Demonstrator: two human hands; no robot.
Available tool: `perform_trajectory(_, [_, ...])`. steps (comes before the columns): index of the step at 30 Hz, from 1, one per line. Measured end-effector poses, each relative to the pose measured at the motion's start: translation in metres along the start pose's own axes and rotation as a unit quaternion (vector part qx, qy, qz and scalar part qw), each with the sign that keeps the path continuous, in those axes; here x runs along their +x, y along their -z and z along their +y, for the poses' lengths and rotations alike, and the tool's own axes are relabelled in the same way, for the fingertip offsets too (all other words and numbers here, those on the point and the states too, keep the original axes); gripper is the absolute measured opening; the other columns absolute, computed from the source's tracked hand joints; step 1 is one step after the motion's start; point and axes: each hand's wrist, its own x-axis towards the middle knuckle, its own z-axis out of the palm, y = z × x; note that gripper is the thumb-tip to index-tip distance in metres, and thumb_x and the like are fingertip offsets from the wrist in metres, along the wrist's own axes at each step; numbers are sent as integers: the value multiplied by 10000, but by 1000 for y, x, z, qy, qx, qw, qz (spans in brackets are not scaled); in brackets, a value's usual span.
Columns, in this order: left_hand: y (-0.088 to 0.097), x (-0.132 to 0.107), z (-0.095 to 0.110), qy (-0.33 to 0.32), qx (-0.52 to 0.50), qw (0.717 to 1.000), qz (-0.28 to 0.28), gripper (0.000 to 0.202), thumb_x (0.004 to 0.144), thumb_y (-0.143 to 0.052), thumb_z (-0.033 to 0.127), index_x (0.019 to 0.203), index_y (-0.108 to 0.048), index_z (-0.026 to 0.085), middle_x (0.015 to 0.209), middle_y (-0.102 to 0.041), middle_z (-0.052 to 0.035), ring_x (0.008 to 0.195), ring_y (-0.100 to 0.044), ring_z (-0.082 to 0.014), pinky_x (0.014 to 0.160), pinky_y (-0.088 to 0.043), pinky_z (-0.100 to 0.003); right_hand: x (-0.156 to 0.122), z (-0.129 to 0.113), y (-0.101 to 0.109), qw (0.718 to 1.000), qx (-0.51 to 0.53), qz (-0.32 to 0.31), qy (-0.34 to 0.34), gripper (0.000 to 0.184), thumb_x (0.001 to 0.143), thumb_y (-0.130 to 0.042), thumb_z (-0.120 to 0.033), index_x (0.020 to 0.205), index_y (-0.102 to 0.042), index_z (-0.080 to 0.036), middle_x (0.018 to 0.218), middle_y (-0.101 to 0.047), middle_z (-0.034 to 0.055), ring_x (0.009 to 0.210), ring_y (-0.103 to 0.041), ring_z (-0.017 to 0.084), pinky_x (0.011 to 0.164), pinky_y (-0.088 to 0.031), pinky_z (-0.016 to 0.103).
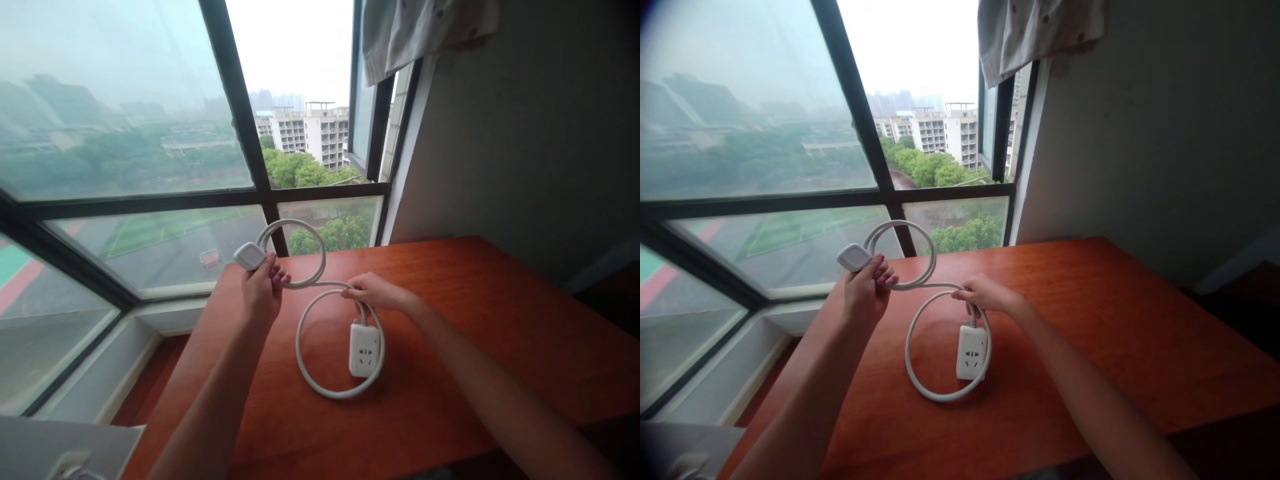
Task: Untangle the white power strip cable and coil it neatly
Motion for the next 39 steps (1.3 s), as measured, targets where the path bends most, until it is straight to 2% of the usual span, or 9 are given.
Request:
perform_trajectory(3, [6, -2, -9, 16, 1, 1000, -7, 283, 717, -729, 126, 652, -455, 153, 508, -351, 94, 404, -331, -25, 403, -328, -159, -1, 13, -8, 1000, 10, 18, 4, 372, 916, -493, -461, 755, -622, -151, 572, -656, 10, 406, -546, 95, 418, -396, 193])
perform_trajectory(9, [10, -7, -19, 38, -7, 999, -18, 287, 721, -724, 119, 690, -441, 163, 512, -310, 108, 391, -289, -18, 393, -283, -149, -3, 21, -17, 997, -63, 46, -7, 350, 908, -518, -365, 635, -586, -157, 542, -631, 6, 448, -544, 98, 468, -370, 201])
perform_trajectory(17, [16, -12, -27, 68, -2, 998, -16, 304, 720, -717, 114, 700, -419, 169, 514, -311, 109, 396, -293, -19, 396, -281, -152, -7, 29, -26, 987, -130, 93, -11, 313, 915, -513, -324, 705, -663, -145, 572, -636, 14, 497, -542, 113, 511, -343, 219])
perform_trajectory(25, [21, -14, -31, 86, -15, 996, -11, 318, 741, -715, 135, 708, -403, 179, 515, -293, 115, 385, -283, -21, 397, -286, -149, -13, 32, -29, 965, -209, 155, -22, 251, 894, -567, -332, 757, -688, -159, 708, -692, 61, 609, -566, 146, 558, -332, 238])
perform_trajectory(29, [23, -14, -30, 92, -28, 995, -10, 300, 750, -707, 130, 701, -414, 172, 517, -289, 114, 385, -281, -18, 394, -284, -145, -17, 33, -27, 964, -207, 168, -17, 246, 881, -580, -337, 730, -670, -164, 701, -675, 41, 627, -551, 140, 569, -318, 237])
perform_trajectory(34, [25, -13, -27, 93, -38, 995, -5, 278, 750, -701, 115, 705, -431, 162, 515, -291, 114, 386, -276, -16, 392, -276, -139, -27, 29, -26, 974, -170, 152, -14, 277, 872, -553, -328, 659, -617, -164, 616, -596, -8, 580, -497, 114, 536, -276, 236])
perform_trajectory(39, [24, -14, -25, 96, -41, 994, -7, 297, 772, -691, 120, 693, -409, 170, 520, -281, 112, 383, -273, -17, 390, -279, -136, -38, 29, -29, 986, -89, 141, -20, 284, 862, -536, -325, 637, -593, -161, 615, -608, -5, 592, -523, 118, 557, -325, 232])
